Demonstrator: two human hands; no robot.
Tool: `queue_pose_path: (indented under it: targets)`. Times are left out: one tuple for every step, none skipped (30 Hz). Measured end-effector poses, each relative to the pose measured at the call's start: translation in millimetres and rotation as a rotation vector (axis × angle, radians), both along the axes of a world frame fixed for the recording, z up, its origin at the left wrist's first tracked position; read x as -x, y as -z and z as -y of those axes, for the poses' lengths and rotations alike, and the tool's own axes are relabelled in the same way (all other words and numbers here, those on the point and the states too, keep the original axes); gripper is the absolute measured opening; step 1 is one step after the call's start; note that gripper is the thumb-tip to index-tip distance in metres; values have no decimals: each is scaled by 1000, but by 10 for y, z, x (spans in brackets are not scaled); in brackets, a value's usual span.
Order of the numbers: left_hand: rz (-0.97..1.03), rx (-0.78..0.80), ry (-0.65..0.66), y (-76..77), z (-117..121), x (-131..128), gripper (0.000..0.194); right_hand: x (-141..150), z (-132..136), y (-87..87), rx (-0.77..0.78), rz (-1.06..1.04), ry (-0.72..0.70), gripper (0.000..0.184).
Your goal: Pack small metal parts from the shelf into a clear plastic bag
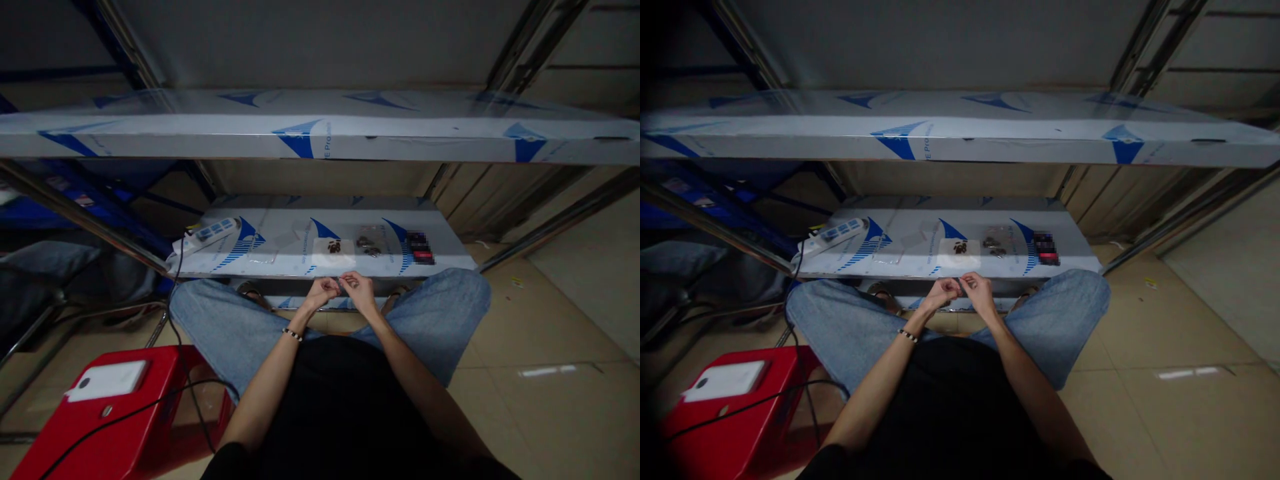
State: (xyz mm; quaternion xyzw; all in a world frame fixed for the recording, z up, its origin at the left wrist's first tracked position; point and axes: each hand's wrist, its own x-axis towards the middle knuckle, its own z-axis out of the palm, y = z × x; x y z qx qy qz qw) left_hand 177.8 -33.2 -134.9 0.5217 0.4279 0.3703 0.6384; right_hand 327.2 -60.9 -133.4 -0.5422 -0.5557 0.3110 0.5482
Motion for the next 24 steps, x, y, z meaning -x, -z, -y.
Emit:
queue_pose_path:
  targets:
    - [-3,-12,-3,-2,-3,-3,17,0,-26,-19,-20,50,-35,19]
    - [1,-27,-1,-6,-8,-4,16,1,-50,-42,-42,94,-72,17]
    - [9,-43,5,-11,-13,-3,16,4,-66,-66,-63,129,-113,16]
    - [16,-57,13,-15,-19,1,15,9,-73,-88,-84,160,-155,15]
    - [20,-67,20,-19,-23,6,15,17,-72,-106,-104,186,-196,14]
    - [18,-70,25,-20,-25,12,16,25,-64,-120,-123,208,-232,13]
    - [13,-65,28,-19,-25,17,17,32,-52,-131,-137,224,-259,13]
    - [9,-52,30,-17,-21,20,18,36,-40,-137,-147,231,-275,14]
    - [13,-32,32,-15,-14,22,19,38,-31,-141,-150,232,-279,14]
    - [30,-5,35,-16,-5,23,21,36,-26,-142,-148,226,-273,13]
    - [63,28,44,-20,6,24,23,31,-27,-141,-141,215,-253,12]
    - [109,68,57,-29,18,25,27,24,-32,-138,-133,195,-223,11]
    - [166,112,73,-42,29,28,31,16,-41,-132,-126,170,-188,11]
    - [225,157,94,-58,40,32,33,7,-52,-124,-121,140,-152,10]
    - [276,203,121,-76,49,38,35,-2,-64,-115,-116,111,-120,10]
    - [319,241,148,-94,56,44,36,-10,-75,-105,-112,85,-99,10]
    - [353,269,168,-109,62,50,36,-17,-84,-96,-107,65,-91,10]
    - [380,289,180,-120,67,55,35,-23,-89,-89,-101,51,-95,10]
    - [398,302,184,-125,72,58,34,-28,-90,-85,-94,43,-105,10]
    - [409,312,182,-126,75,59,33,-31,-88,-86,-87,40,-118,10]
    - [415,319,176,-122,78,58,33,-33,-83,-91,-82,41,-130,10]
    - [417,326,172,-115,81,57,33,-35,-77,-101,-80,48,-142,11]
    - [413,331,170,-106,82,55,34,-37,-72,-115,-80,57,-156,11]
    - [407,331,171,-97,83,54,35,-40,-67,-130,-84,68,-173,11]
